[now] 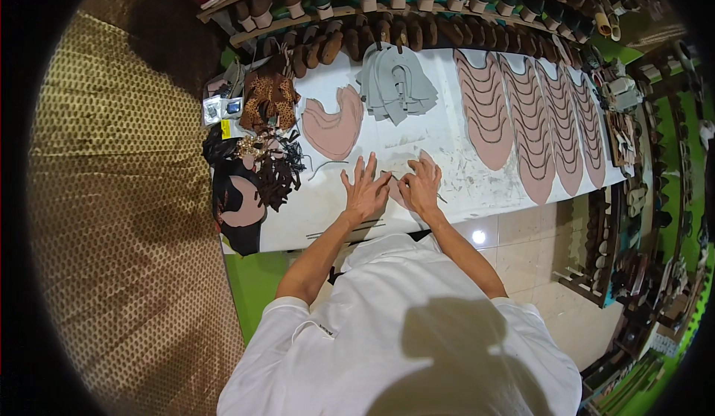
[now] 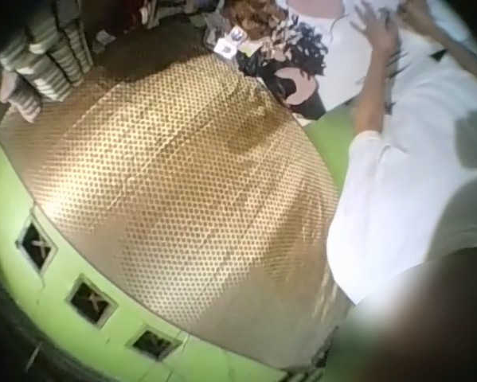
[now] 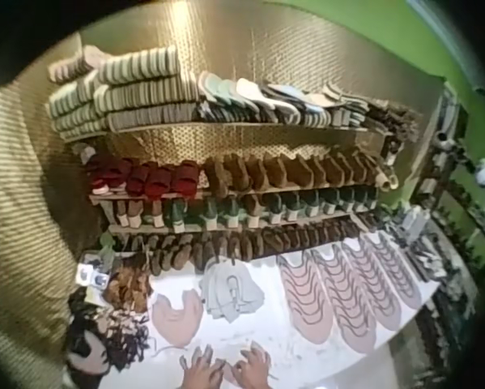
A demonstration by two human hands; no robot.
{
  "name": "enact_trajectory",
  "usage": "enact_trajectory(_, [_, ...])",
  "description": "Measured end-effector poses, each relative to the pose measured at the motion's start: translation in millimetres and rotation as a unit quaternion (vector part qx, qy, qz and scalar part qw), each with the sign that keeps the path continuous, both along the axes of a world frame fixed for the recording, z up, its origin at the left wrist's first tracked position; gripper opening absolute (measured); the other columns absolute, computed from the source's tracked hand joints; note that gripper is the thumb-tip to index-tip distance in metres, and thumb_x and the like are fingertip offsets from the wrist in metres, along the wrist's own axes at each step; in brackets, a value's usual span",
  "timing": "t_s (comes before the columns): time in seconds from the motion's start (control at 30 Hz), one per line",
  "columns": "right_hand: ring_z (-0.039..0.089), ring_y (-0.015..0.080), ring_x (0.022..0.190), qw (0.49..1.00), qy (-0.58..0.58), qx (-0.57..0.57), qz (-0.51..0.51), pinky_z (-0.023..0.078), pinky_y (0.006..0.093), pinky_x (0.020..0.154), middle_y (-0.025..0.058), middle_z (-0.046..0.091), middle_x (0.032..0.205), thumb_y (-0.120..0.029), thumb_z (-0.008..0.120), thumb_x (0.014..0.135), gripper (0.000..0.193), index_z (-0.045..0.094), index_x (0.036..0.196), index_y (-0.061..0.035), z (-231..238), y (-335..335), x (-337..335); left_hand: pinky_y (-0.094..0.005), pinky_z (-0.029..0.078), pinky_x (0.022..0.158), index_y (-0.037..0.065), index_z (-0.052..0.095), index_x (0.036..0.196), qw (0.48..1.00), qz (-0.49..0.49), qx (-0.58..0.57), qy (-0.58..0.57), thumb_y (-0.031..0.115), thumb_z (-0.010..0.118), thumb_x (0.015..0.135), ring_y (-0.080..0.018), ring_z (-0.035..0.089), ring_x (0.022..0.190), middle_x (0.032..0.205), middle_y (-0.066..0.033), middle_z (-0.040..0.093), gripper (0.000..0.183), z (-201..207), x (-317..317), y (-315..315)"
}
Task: Arrange and inspect shoe upper components on a workbench.
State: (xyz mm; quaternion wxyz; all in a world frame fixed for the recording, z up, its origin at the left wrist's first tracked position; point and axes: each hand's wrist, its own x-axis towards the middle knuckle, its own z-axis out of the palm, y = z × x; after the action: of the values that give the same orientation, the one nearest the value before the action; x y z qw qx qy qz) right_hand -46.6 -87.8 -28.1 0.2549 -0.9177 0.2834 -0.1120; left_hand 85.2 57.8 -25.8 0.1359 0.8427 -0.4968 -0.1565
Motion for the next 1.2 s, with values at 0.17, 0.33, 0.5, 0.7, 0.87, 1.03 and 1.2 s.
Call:
enact_trajectory(0.17, [0.04, 0.0375, 0.143, 1.0, -0.003, 0.006, 0.0, 0.016, 0.0654, 0.12, 0.0118, 0.058, 0.142, -0.02, 0.075, 0.085, 0.015, 0.08, 0.084, -0.0065, -1, 0, 2, -0.0818, 0.009, 0.111, 0.038, 0.065, 0.142, 0.994, 0.06, -0.027, 0.085, 0.039, 0.064, 0.094, -0.0432, 0.008, 0.159, 0.177, -0.0139, 0.008, 0.047, -1, -2, 0])
enact_trajectory(0.33, [0.041, 0.0369, 0.143, 1.0, -0.005, 0.002, 0.003, 0.016, 0.0656, 0.12, 0.0116, 0.058, 0.141, -0.02, 0.075, 0.085, 0.015, 0.08, 0.085, -0.006, -2, 0, 2, -0.0821, 0.008, 0.111, 0.039, 0.065, 0.141, 1.0, -0.004, -0.004, 0.022, 0.032, 0.061, 0.096, -0.0433, 0.009, 0.159, 0.177, -0.011, 0.008, 0.046, -3, 0, 2])
enact_trajectory(0.5, [0.041, 0.0352, 0.142, 1.0, -0.008, -0.021, 0.003, 0.017, 0.0662, 0.118, 0.0102, 0.06, 0.138, -0.024, 0.076, 0.085, 0.017, 0.08, 0.084, -0.0075, -7, 0, 1, -0.0824, 0.008, 0.111, 0.04, 0.066, 0.14, 1.0, -0.018, 0.002, -0.001, 0.032, 0.06, 0.098, -0.0426, 0.008, 0.159, 0.177, -0.0094, 0.009, 0.043, -2, 0, -1])
enact_trajectory(0.7, [0.041, 0.0345, 0.142, 1.0, -0.018, -0.006, 0.006, 0.018, 0.0672, 0.117, 0.0101, 0.061, 0.138, -0.026, 0.078, 0.083, 0.017, 0.081, 0.084, -0.0093, -4, 3, -3, -0.0824, 0.008, 0.111, 0.041, 0.065, 0.14, 1.0, -0.007, 0.02, 0.001, 0.041, 0.061, 0.099, -0.042, 0.007, 0.16, 0.177, -0.0096, 0.009, 0.041, 0, -1, -1])
enact_trajectory(0.87, [0.042, 0.0334, 0.142, 1.0, -0.017, -0.003, -0.011, 0.017, 0.0675, 0.118, 0.0082, 0.06, 0.137, -0.026, 0.08, 0.082, 0.016, 0.081, 0.083, -0.0106, -2, 1, -4, -0.0825, 0.009, 0.111, 0.043, 0.064, 0.141, 1.0, 0.008, 0.02, 0.004, 0.051, 0.061, 0.099, -0.0421, 0.008, 0.159, 0.176, -0.0107, 0.01, 0.043, -2, -4, 1])
enact_trajectory(1.03, [0.041, 0.0317, 0.142, 0.999, -0.015, 0.015, -0.035, 0.015, 0.0684, 0.119, 0.0065, 0.06, 0.138, -0.029, 0.082, 0.083, 0.016, 0.082, 0.083, -0.0124, 7, -3, -6, -0.0822, 0.011, 0.11, 0.044, 0.063, 0.142, 1.0, 0.02, 0.011, -0.007, 0.052, 0.06, 0.099, -0.0422, 0.009, 0.159, 0.176, -0.0116, 0.01, 0.044, -6, -6, 0])
enact_trajectory(1.2, [0.044, 0.0319, 0.141, 1.0, -0.002, -0.028, 0.001, 0.015, 0.0681, 0.12, 0.0067, 0.062, 0.137, -0.029, 0.08, 0.085, 0.015, 0.084, 0.085, -0.0135, 15, 5, -11, -0.0817, 0.01, 0.11, 0.04, 0.062, 0.143, 1.0, -0.01, 0.001, -0.026, 0.048, 0.06, 0.099, -0.0417, 0.009, 0.159, 0.176, -0.0114, 0.011, 0.044, -4, -4, 0])
